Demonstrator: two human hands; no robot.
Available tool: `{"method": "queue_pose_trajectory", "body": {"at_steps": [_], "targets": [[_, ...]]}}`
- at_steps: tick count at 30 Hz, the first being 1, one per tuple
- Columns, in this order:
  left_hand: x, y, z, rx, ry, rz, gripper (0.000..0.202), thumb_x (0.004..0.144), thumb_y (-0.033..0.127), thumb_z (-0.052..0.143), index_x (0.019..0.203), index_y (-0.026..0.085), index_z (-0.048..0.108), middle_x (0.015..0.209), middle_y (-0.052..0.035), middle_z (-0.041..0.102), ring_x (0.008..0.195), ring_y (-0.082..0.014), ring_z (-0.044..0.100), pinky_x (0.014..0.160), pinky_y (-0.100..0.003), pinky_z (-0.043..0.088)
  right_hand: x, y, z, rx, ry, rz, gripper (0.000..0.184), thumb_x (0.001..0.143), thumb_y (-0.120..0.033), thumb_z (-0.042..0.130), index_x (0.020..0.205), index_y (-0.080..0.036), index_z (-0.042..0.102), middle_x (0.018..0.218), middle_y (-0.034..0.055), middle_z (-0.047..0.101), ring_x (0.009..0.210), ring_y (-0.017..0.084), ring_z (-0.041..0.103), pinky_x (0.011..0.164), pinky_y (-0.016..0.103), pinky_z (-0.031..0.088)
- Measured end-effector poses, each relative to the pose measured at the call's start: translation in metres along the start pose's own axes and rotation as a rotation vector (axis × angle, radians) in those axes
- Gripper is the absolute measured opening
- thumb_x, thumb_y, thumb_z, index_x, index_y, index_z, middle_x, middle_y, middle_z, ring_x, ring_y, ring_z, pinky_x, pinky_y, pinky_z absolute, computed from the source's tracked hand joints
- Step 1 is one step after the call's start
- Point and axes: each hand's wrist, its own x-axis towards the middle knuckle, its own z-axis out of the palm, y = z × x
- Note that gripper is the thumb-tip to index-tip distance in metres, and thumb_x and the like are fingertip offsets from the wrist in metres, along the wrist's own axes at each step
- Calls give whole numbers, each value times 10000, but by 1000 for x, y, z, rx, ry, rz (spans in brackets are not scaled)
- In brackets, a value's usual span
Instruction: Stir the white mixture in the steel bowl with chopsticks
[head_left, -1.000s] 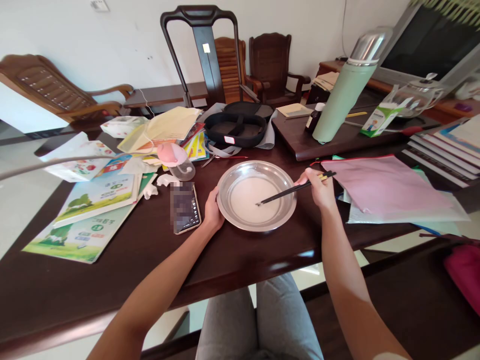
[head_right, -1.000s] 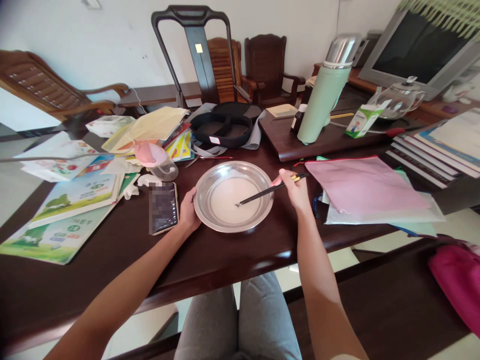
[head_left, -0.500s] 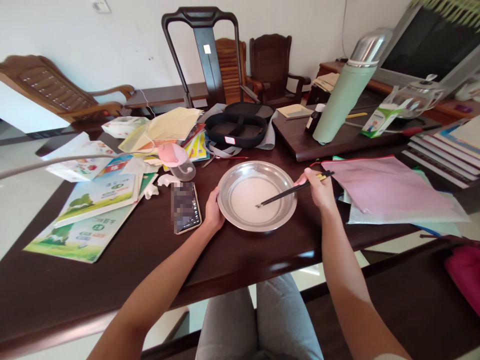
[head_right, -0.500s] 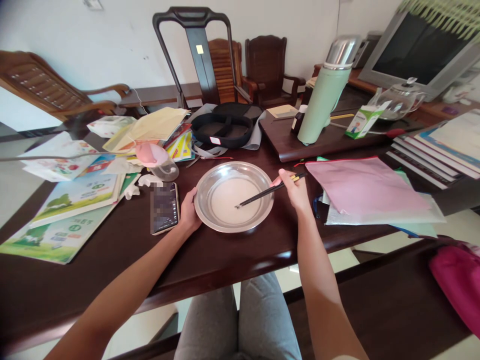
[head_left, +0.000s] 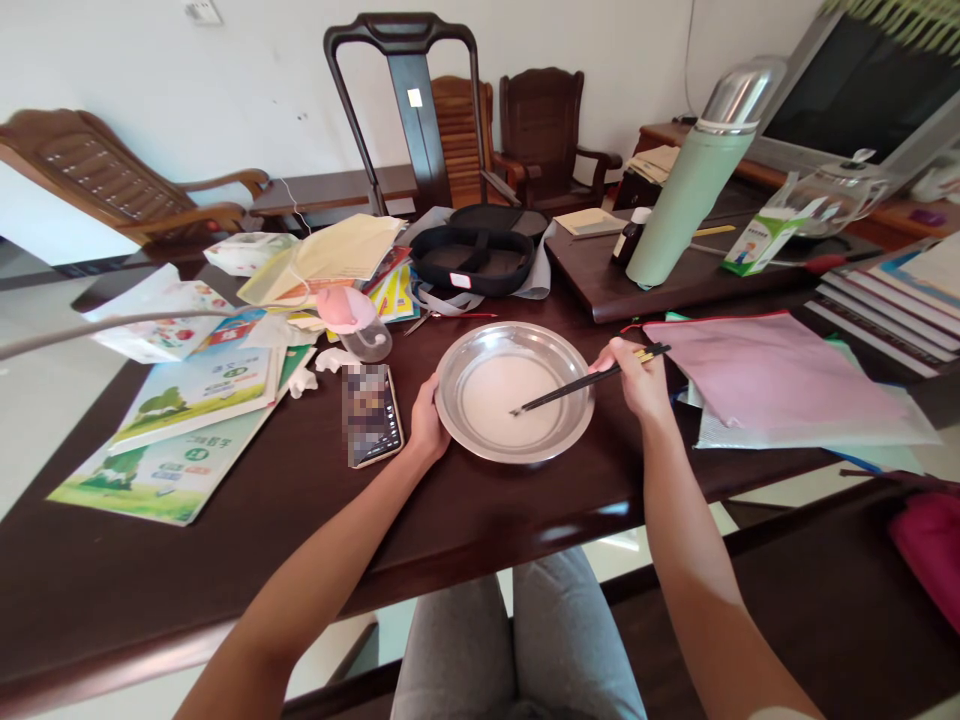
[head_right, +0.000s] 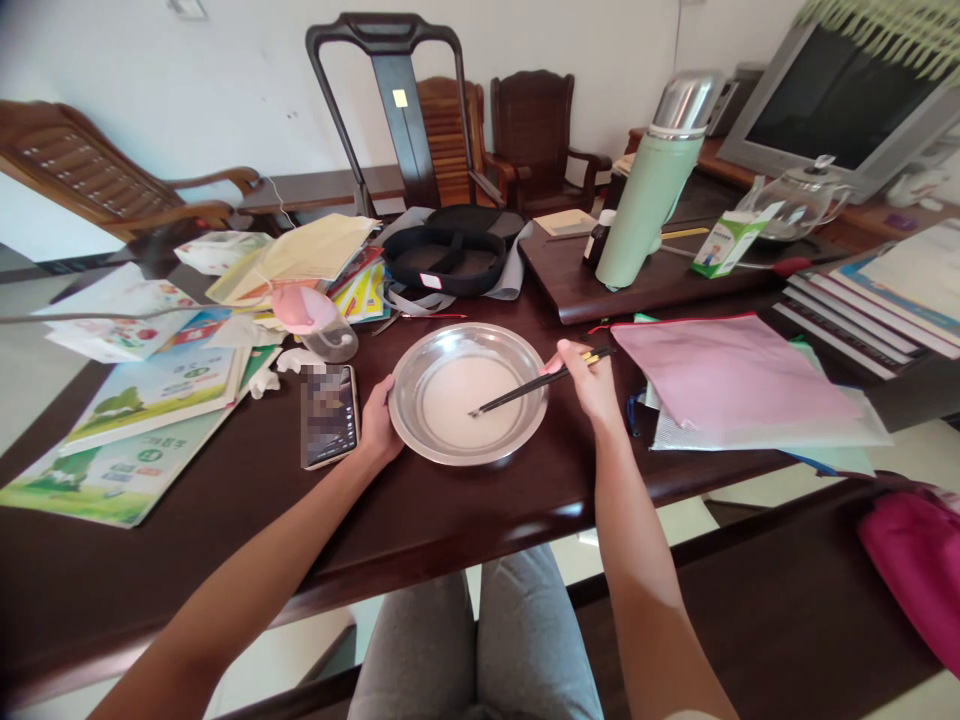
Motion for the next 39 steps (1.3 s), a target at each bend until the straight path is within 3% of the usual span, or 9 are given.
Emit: {"method": "queue_pose_trajectory", "body": {"at_steps": [2,4,9,11,17,24,30,36,39], "targets": [[0,0,0,-2,2,-5,304,756,462,882,716,231,689,774,-17,758,965,-287,773,924,-375,621,-2,-3,3,-27,-97,2,615,858,-841,751,610,-282,689,660,38,772,713,267,785,810,440,654],[1,0,-1,1,3,-5,305,752,461,881,715,233,682,778,-15,762,977,-289,771,919,-372,621,-3,-4,4,-41,-109,-2,602,845,-846,761,643,-280,724,703,38,801,738,269,796,838,444,656],[1,-1,-1,12,0,3,333,718,487,901,726,237,681,760,-3,752,944,-281,763,906,-377,623,2,-1,-1,-11,100,-18,613,872,-829,753,584,-289,701,610,29,754,667,268,775,823,461,652],[2,-1,-2,13,3,5,332,722,493,897,731,238,683,756,-4,748,954,-287,766,913,-383,623,2,1,-2,2,117,-19,629,885,-830,738,564,-291,691,579,32,734,639,266,761,805,465,651],[2,-2,-2,12,-7,10,333,724,487,896,732,236,677,760,-5,749,970,-289,771,915,-378,616,-2,-3,3,-42,-122,-20,599,851,-846,759,650,-282,736,694,33,798,737,269,795,829,441,658],[4,-3,-3,8,9,19,312,724,474,889,728,229,695,775,-3,757,927,-265,757,909,-362,606,3,2,-2,12,125,-20,627,903,-819,723,563,-294,673,562,27,711,645,265,762,780,454,652],[5,-4,-4,14,-6,13,332,729,506,894,752,233,706,807,-12,781,939,-273,769,895,-363,610,-2,-3,3,-19,-121,-29,583,857,-830,773,658,-282,758,712,41,808,744,275,808,818,448,655],[6,-6,-6,16,-2,13,358,712,521,904,747,231,697,822,-15,794,1003,-289,776,935,-371,616,2,4,-4,-8,81,-38,588,941,-771,723,607,-287,713,617,32,755,699,276,797,825,462,658],[7,-6,-7,19,-7,11,368,684,526,910,756,223,714,821,-12,795,985,-277,769,929,-358,615,1,5,-4,12,21,-24,600,932,-781,726,596,-285,701,614,35,751,695,277,795,797,454,660]]}}
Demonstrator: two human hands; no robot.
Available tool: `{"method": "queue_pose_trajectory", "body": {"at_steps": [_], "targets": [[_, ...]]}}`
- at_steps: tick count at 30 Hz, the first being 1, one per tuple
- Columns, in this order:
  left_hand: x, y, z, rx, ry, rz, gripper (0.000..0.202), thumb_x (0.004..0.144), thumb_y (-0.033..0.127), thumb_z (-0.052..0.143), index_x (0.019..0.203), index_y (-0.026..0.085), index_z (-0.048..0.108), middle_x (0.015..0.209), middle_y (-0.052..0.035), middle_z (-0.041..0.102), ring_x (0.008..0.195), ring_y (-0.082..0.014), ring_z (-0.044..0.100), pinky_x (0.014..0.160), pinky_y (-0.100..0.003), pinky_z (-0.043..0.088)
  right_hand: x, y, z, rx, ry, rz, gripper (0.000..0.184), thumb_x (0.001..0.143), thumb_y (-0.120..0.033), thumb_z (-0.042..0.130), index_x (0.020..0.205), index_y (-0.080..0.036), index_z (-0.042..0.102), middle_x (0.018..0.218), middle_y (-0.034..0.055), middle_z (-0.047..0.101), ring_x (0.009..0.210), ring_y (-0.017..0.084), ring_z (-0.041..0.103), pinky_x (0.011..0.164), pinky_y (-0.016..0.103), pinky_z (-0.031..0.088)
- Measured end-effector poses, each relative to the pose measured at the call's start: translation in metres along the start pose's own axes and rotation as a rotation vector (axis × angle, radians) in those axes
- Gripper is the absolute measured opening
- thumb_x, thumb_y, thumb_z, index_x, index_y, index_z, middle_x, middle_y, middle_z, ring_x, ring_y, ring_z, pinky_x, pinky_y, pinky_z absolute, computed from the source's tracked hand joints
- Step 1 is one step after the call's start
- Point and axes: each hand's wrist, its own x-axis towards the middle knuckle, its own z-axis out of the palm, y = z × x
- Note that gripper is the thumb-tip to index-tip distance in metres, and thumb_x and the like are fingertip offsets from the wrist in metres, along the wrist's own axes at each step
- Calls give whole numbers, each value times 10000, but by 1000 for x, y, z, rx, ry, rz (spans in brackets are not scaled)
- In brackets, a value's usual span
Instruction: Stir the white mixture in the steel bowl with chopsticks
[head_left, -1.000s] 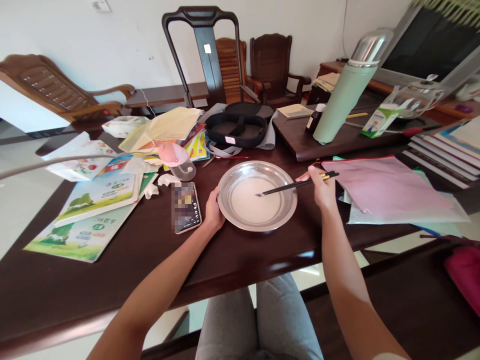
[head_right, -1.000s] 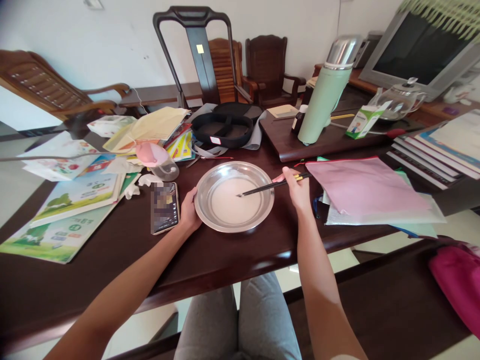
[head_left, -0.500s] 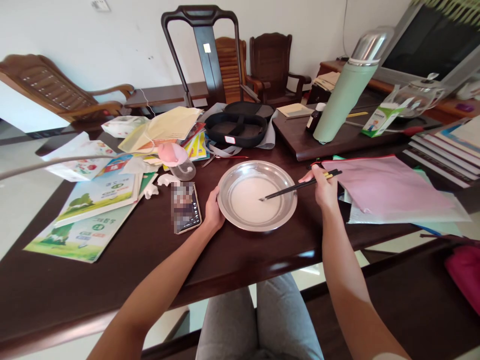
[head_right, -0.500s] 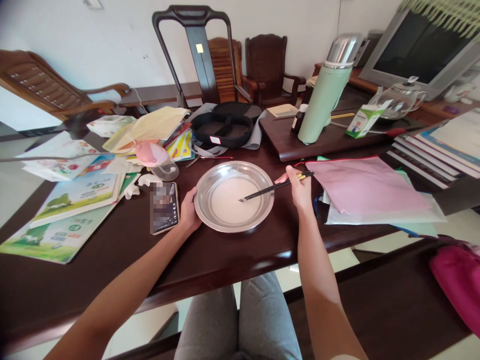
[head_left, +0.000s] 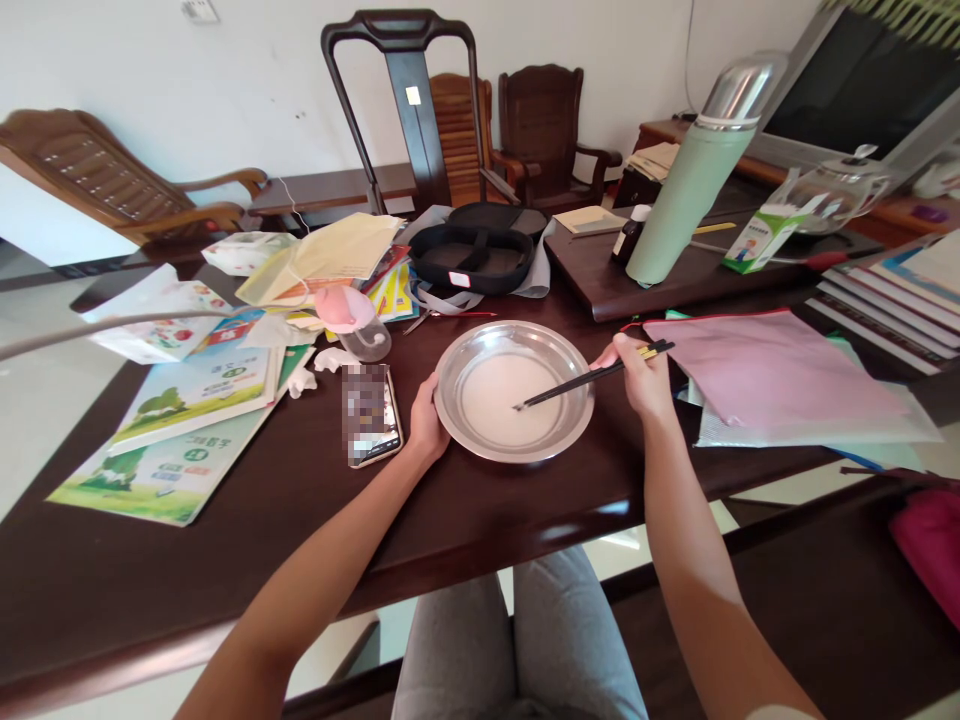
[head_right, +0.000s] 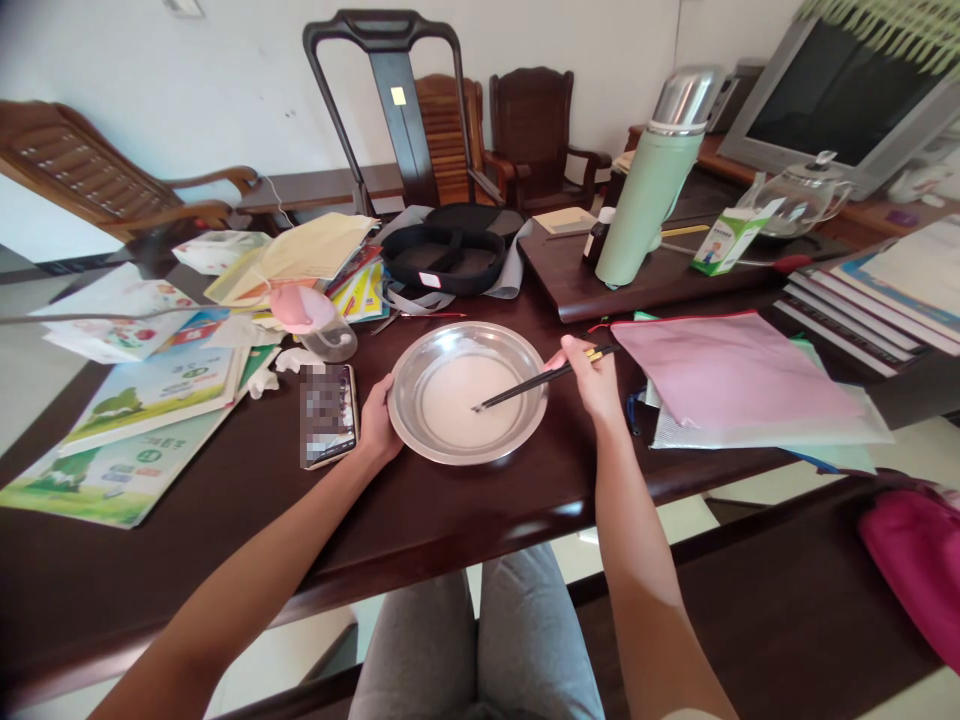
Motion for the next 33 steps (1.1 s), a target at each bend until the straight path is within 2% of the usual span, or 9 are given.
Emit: {"method": "queue_pose_trajectory", "body": {"at_steps": [4,6,11,17,19,24,29,31,33], "targets": [[0,0,0,-4,-8,1,368,704,519,912,809,215,733,844,-10,799,992,-269,768,931,-349,606,-4,-4,5,-18,-158,-12,562,890,-794,769,681,-272,761,742,42,820,764,272,816,827,434,665],[1,0,0,-7,-10,-1,363,716,518,908,810,217,729,846,-11,798,996,-272,770,941,-357,607,-3,-5,6,-32,-123,-19,551,888,-791,775,689,-277,763,745,32,822,771,268,818,845,432,665],[0,0,0,-1,-6,-5,363,710,530,901,788,222,725,839,-15,803,1015,-290,778,966,-382,618,1,-1,2,-1,81,-13,604,922,-791,732,591,-286,700,600,27,743,675,267,787,790,446,659],[-2,3,2,-3,-24,-12,352,697,515,902,784,219,731,852,-26,808,1030,-309,788,970,-396,623,-3,-7,6,-27,-126,2,590,859,-820,777,645,-272,746,704,39,808,718,263,796,805,431,656],[-3,3,3,-5,-18,-14,331,712,501,889,783,218,733,848,-28,807,1025,-312,787,962,-400,624,-2,-7,6,-44,-97,-5,586,850,-828,779,657,-275,751,714,35,814,728,261,797,824,430,656],[-2,3,3,-9,-2,-4,299,731,476,875,791,215,742,843,-24,803,1000,-295,781,947,-388,621,2,-2,1,-8,82,-5,614,912,-794,734,576,-282,686,586,31,733,659,260,773,791,436,653],[-1,2,1,-13,-16,4,321,724,491,896,799,215,749,814,-11,789,931,-269,773,899,-358,611,-3,-6,5,-23,-119,11,606,872,-822,762,616,-274,711,662,40,780,707,266,792,798,432,658],[-1,2,1,-13,-15,3,317,727,489,896,803,215,755,816,-10,793,922,-263,770,887,-349,608,-3,-7,6,-36,-127,-1,591,870,-821,766,645,-277,729,695,36,799,730,267,801,829,437,661],[-1,2,2,-14,-6,-2,304,734,480,890,797,215,753,819,-11,797,927,-262,769,887,-347,610,-1,-5,4,-45,-58,-8,572,886,-802,766,650,-282,726,691,28,797,737,267,804,840,442,663]]}}
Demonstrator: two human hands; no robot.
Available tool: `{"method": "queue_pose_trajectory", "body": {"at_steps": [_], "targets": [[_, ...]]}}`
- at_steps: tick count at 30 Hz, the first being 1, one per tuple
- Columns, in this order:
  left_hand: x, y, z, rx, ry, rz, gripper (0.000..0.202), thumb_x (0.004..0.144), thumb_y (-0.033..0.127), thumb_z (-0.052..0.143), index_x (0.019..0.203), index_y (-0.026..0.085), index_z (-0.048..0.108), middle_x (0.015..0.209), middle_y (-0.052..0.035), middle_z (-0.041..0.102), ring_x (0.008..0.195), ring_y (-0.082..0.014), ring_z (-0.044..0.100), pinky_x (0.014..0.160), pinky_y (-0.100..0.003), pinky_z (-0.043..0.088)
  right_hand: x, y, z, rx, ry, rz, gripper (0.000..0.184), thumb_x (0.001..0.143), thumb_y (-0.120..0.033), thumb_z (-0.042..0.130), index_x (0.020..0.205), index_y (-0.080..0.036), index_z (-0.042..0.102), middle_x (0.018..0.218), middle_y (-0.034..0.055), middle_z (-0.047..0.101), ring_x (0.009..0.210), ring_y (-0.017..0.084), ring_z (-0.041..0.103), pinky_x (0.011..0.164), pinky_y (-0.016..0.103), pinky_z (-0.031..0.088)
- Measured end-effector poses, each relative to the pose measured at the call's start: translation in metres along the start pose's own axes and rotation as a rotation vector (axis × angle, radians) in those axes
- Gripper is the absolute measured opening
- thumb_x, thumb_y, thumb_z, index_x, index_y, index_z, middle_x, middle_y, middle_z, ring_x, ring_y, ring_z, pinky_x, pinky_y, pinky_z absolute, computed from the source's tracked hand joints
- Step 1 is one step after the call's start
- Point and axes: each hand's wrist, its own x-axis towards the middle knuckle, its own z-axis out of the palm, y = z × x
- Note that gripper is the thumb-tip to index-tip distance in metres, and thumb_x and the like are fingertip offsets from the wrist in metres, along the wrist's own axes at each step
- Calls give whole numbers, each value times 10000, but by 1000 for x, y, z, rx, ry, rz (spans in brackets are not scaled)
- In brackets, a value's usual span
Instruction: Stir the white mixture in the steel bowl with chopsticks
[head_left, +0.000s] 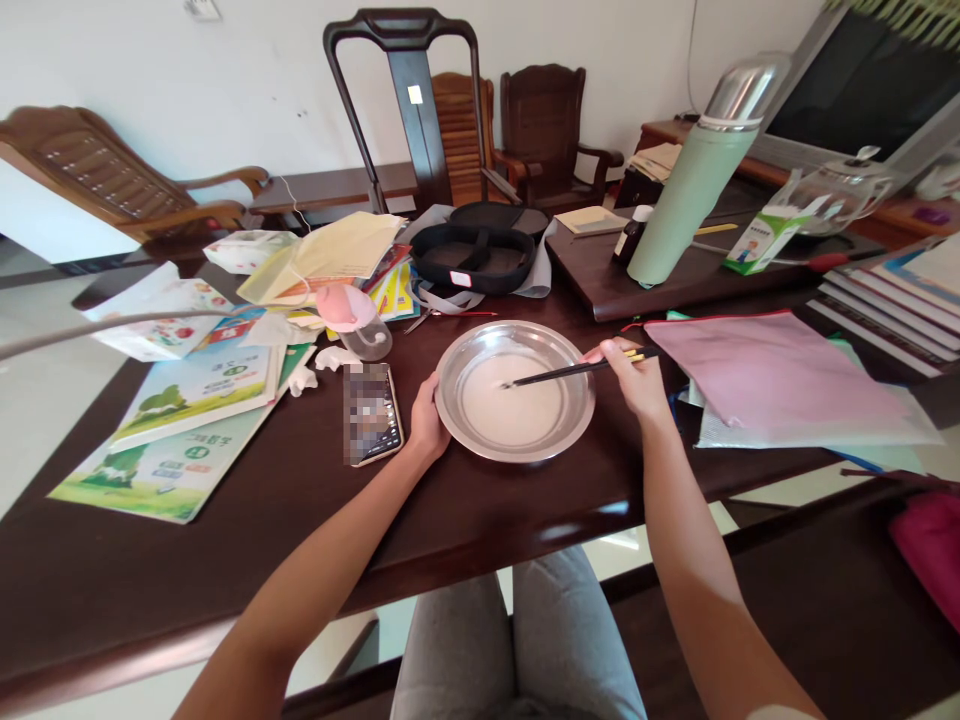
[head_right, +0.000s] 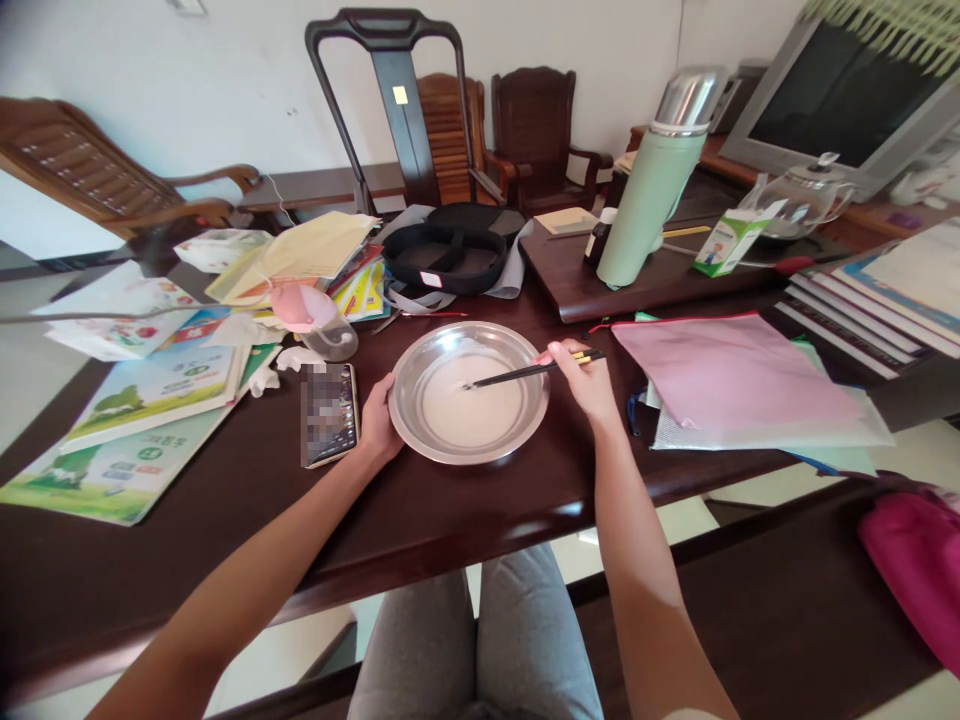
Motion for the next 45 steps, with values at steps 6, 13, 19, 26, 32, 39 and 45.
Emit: {"method": "queue_pose_trajectory", "body": {"at_steps": [6,13,19,26,32,39,45], "targets": [[0,0,0,4,4,8,299,743,476,886,789,217,744,843,-19,805,994,-286,781,945,-374,620,2,5,-4,24,84,-3,612,919,-801,722,590,-286,687,605,32,741,697,272,789,802,448,658],[-1,0,1,-1,-11,-3,317,720,487,890,806,211,762,840,-17,807,936,-269,775,925,-369,621,1,-1,0,2,26,-9,576,878,-805,767,641,-281,731,681,29,788,718,258,788,831,431,654],[-1,0,1,6,5,-6,319,736,501,882,794,219,745,837,-20,803,980,-287,781,940,-380,619,1,-1,-1,38,85,23,623,876,-825,745,572,-286,670,592,26,735,670,267,775,780,439,652],[-3,2,3,9,-3,-5,314,728,491,888,783,228,726,861,-30,811,1038,-318,787,958,-403,625,0,-2,0,-3,36,21,590,858,-832,764,632,-291,693,678,27,787,756,277,799,854,457,657],[-2,1,0,21,-1,0,342,723,510,896,781,226,715,817,-14,788,1031,-301,781,971,-392,617,1,2,-2,47,72,18,604,891,-811,748,586,-292,693,609,35,744,693,286,782,816,474,650],[0,0,0,19,9,12,326,726,496,886,814,219,737,821,-7,785,987,-272,772,936,-358,602,1,-2,0,-5,45,21,589,875,-818,756,631,-285,701,677,30,793,754,281,808,865,461,665],[1,-1,-2,19,3,10,351,713,522,901,785,226,728,822,-10,787,964,-268,762,921,-353,597,0,0,-1,25,42,26,611,884,-819,743,584,-291,675,616,36,752,702,281,788,825,463,661]]}}
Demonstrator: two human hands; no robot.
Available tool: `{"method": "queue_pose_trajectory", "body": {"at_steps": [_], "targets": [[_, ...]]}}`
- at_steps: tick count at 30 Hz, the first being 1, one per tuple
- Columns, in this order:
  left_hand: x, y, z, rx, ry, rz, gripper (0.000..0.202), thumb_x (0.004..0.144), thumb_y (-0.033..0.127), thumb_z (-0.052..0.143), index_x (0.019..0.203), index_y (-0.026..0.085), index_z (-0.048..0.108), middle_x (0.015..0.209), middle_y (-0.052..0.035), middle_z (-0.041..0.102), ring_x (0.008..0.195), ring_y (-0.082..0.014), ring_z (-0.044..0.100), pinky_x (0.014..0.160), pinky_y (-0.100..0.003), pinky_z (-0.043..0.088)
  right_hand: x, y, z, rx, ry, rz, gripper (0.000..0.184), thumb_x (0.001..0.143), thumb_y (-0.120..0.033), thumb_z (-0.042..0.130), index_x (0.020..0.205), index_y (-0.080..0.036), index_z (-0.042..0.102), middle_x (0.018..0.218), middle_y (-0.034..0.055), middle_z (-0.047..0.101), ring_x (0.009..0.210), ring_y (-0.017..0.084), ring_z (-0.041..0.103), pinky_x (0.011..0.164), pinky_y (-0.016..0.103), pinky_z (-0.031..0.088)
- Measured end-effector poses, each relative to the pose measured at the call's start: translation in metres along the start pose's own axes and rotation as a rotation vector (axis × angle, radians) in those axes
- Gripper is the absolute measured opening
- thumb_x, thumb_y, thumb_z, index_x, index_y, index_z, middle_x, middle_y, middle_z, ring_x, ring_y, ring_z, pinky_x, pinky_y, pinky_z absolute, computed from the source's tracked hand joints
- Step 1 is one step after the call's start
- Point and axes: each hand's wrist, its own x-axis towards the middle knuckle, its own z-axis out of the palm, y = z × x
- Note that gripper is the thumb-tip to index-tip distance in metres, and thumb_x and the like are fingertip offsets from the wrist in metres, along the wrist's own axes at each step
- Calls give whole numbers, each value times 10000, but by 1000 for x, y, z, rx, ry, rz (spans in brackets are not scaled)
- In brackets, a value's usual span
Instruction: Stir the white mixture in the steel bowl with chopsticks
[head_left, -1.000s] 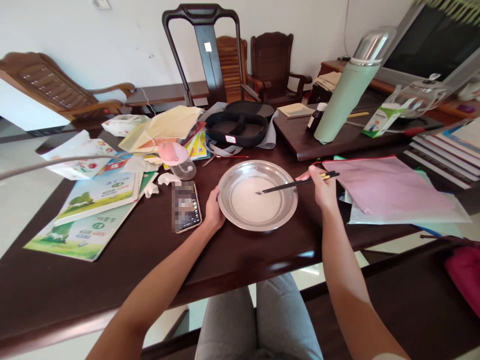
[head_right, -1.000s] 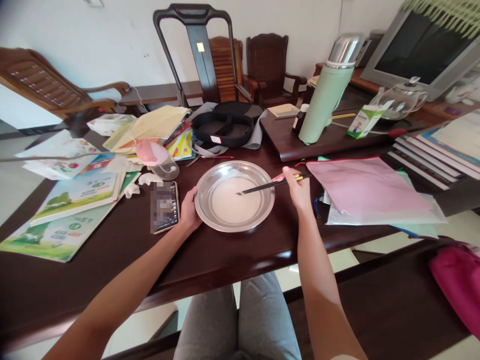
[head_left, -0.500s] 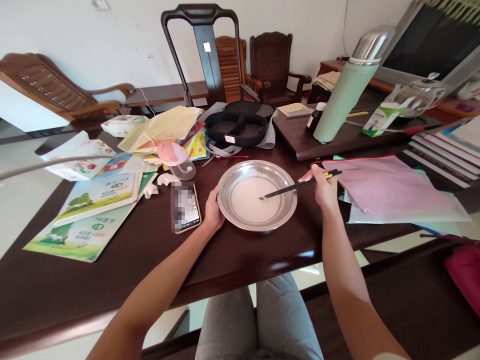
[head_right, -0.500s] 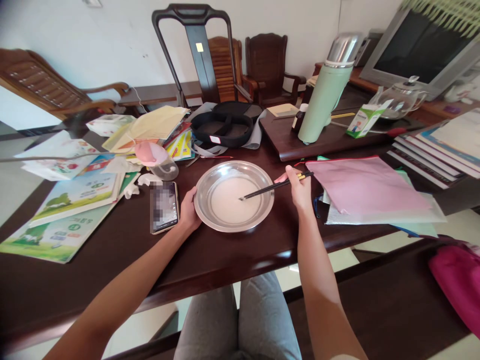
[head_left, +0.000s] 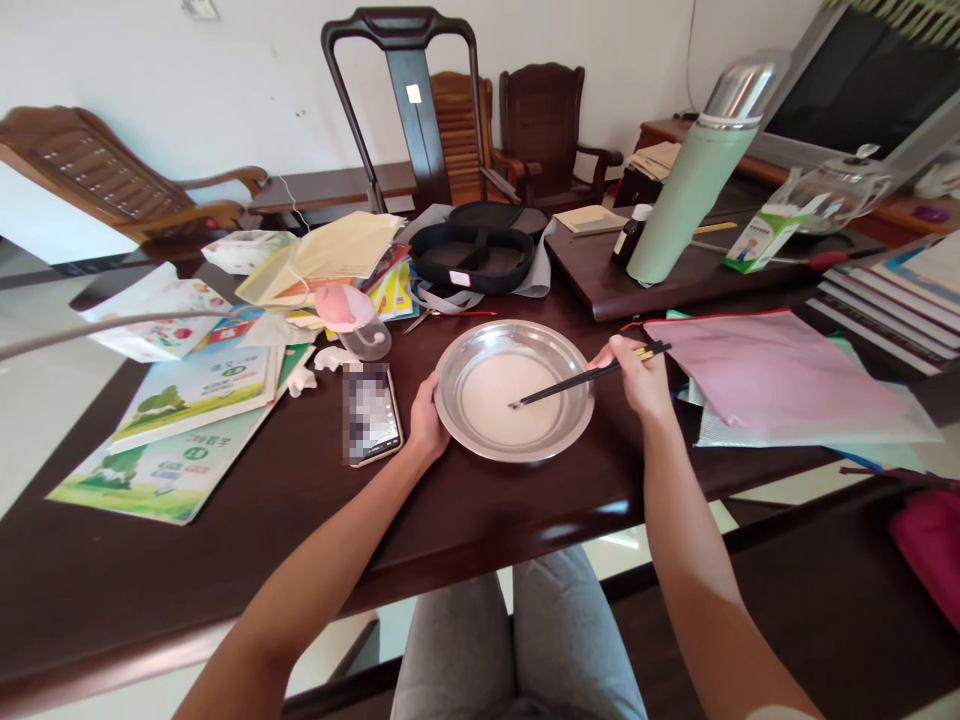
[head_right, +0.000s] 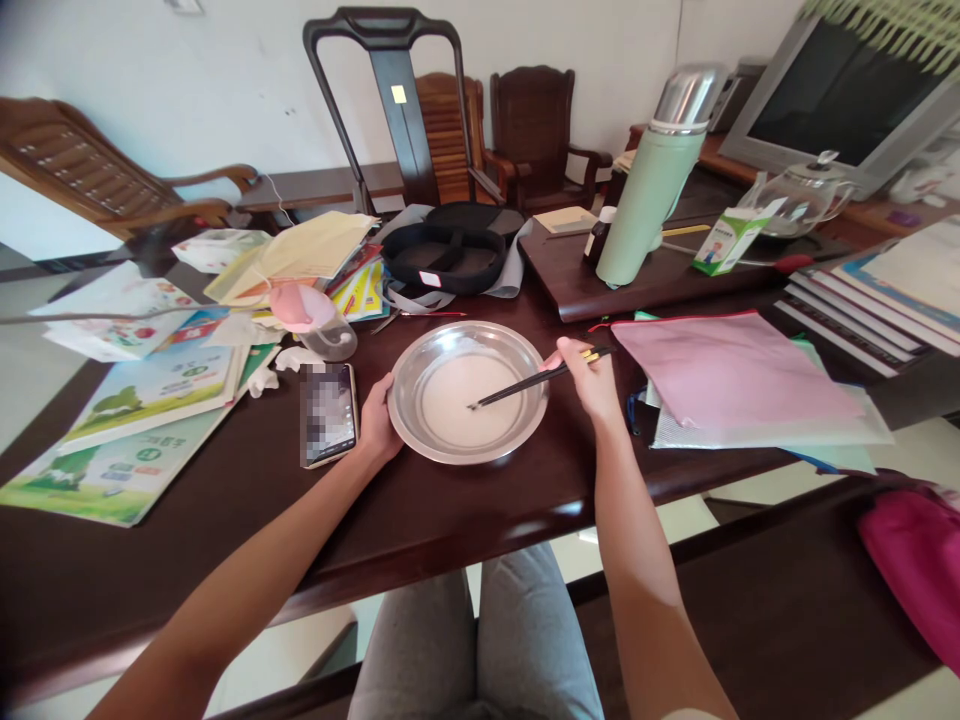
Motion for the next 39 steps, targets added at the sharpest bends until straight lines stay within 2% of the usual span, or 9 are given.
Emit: {"method": "queue_pose_trajectory", "body": {"at_steps": [4,8,10,14,16,22,27,34,39], "targets": [[0,0,0,-2,-1,13,335,716,507,904,773,231,722,803,-5,777,967,-276,770,918,-357,598,-1,-3,2,-41,-94,1,592,853,-839,757,632,-293,697,691,33,793,758,281,797,863,458,663],[0,0,0,2,-13,7,361,722,527,901,818,217,742,831,-15,789,982,-279,770,940,-368,599,1,-1,0,-22,74,-7,601,913,-799,717,595,-293,658,610,30,737,708,273,783,831,458,662],[0,0,0,3,-12,5,370,720,536,902,812,219,736,832,-13,789,978,-277,766,944,-372,600,1,-1,0,0,98,-4,620,924,-798,703,569,-293,642,574,30,708,675,270,772,807,458,659],[0,1,0,5,2,9,343,716,509,903,779,224,723,809,-8,778,965,-268,761,928,-355,598,-2,-3,2,-11,-66,10,607,862,-828,755,596,-289,667,641,35,759,715,274,785,820,457,664],[-1,1,1,4,-4,11,337,724,503,899,786,221,727,829,-15,787,980,-275,767,932,-357,599,-2,-3,3,-28,-83,2,597,848,-839,760,624,-292,681,672,33,779,747,280,797,840,458,666],[-1,2,3,3,12,-1,338,726,508,900,757,229,712,816,-16,788,999,-293,780,943,-379,612,3,2,-1,11,124,-6,617,895,-811,726,566,-296,640,574,33,719,688,286,789,804,470,667],[-1,2,2,-4,6,2,312,719,491,901,760,230,735,826,-8,805,956,-273,775,920,-363,617,-2,-3,3,-9,-101,-2,597,859,-825,767,614,-285,700,673,41,783,732,278,799,830,455,663],[-1,0,1,7,3,4,360,718,532,901,794,224,731,822,-20,795,996,-299,782,935,-384,612,2,0,0,6,94,-8,622,881,-831,734,568,-299,662,581,35,729,689,291,791,814,480,671],[0,0,1,5,-4,8,343,726,516,906,788,224,736,831,-13,800,986,-280,776,952,-370,611,-1,-1,2,-25,-89,-11,582,884,-809,759,641,-282,714,694,50,791,753,291,807,840,471,663]]}}
